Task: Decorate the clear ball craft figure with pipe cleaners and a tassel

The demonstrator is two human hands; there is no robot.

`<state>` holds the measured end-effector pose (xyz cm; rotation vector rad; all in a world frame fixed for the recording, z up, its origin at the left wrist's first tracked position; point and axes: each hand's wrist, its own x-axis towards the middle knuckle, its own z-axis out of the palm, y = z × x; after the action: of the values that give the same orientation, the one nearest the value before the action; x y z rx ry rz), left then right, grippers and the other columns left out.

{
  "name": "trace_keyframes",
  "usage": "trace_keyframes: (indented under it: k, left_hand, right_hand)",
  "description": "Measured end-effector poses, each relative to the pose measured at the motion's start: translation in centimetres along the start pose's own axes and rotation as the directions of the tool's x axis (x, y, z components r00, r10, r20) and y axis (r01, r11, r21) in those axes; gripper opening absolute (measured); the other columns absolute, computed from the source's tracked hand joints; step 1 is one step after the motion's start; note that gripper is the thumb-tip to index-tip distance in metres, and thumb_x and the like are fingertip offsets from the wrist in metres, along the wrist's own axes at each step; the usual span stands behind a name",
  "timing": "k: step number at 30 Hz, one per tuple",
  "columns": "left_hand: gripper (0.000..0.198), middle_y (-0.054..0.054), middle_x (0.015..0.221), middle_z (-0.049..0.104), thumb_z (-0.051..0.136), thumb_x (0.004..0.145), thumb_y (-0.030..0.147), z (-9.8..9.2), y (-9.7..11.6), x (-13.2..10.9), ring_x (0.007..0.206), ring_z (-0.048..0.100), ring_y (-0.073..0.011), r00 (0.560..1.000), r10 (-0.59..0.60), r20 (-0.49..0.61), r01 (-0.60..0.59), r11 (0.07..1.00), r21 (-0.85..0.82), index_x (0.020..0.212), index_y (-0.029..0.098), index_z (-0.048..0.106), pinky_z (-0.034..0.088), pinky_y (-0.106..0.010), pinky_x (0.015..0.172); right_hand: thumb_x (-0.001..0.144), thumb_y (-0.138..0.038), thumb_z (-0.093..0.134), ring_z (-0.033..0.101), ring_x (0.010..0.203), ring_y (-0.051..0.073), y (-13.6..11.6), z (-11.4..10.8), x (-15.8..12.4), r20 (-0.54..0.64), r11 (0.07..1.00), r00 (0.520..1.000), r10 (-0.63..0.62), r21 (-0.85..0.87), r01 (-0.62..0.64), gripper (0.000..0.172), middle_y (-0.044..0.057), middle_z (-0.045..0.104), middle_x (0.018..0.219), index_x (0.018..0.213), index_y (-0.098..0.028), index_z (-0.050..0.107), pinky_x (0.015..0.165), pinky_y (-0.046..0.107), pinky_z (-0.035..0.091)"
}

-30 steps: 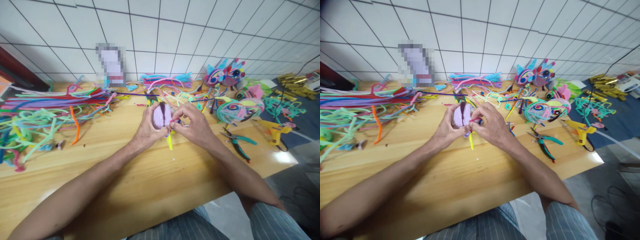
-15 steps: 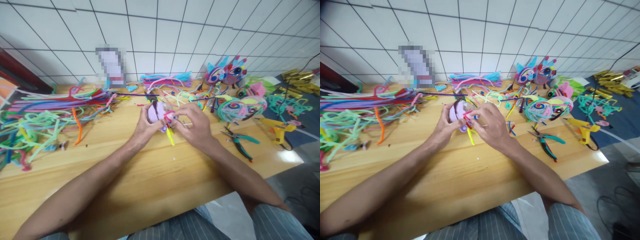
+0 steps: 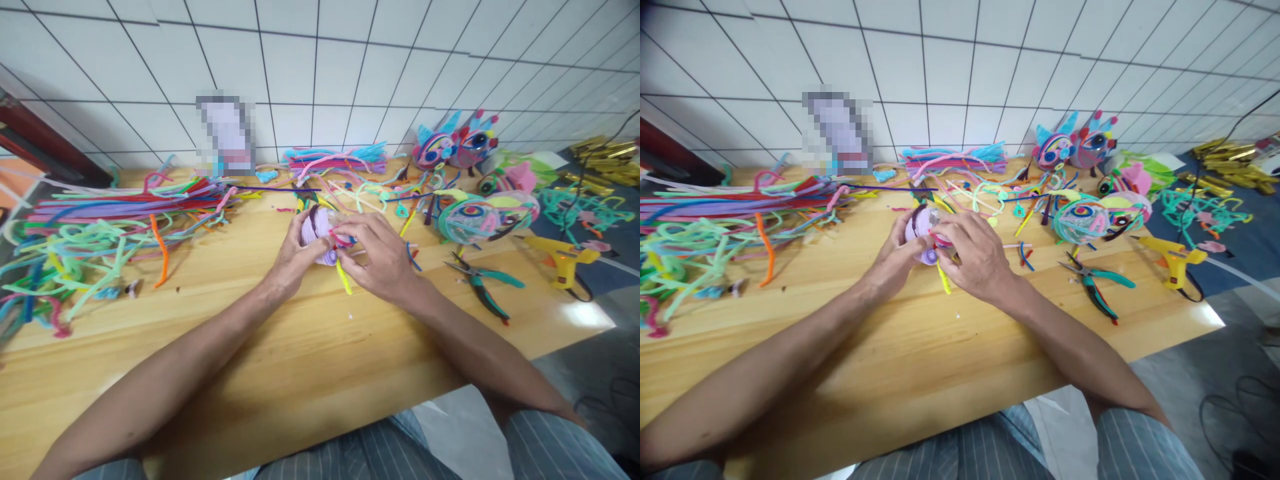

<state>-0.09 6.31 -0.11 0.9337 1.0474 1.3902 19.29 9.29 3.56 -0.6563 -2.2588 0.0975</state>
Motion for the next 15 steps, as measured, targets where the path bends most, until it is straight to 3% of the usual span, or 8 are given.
trace_keyframes:
  k: [15]
  left_hand:
    - [0.064,-0.005,0.129,0.073,0.082,0.075,0.041,0.74,0.27,-0.53,0.116,0.072,-0.028,0.996,-0.071,-0.054,0.068,0.996,-0.059,0.134,0.028,0.06,0.064,-0.038,0.087]
  right_hand:
    - [0.094,-0.014,0.069,0.075,0.127,0.034,-0.21,-0.34,0.09,0.06,1.0,0.998,-0.004,-0.003,0.004,0.043,0.012,0.08,0.136,0.134,-0.029,0.068,0.108,0.057,0.061]
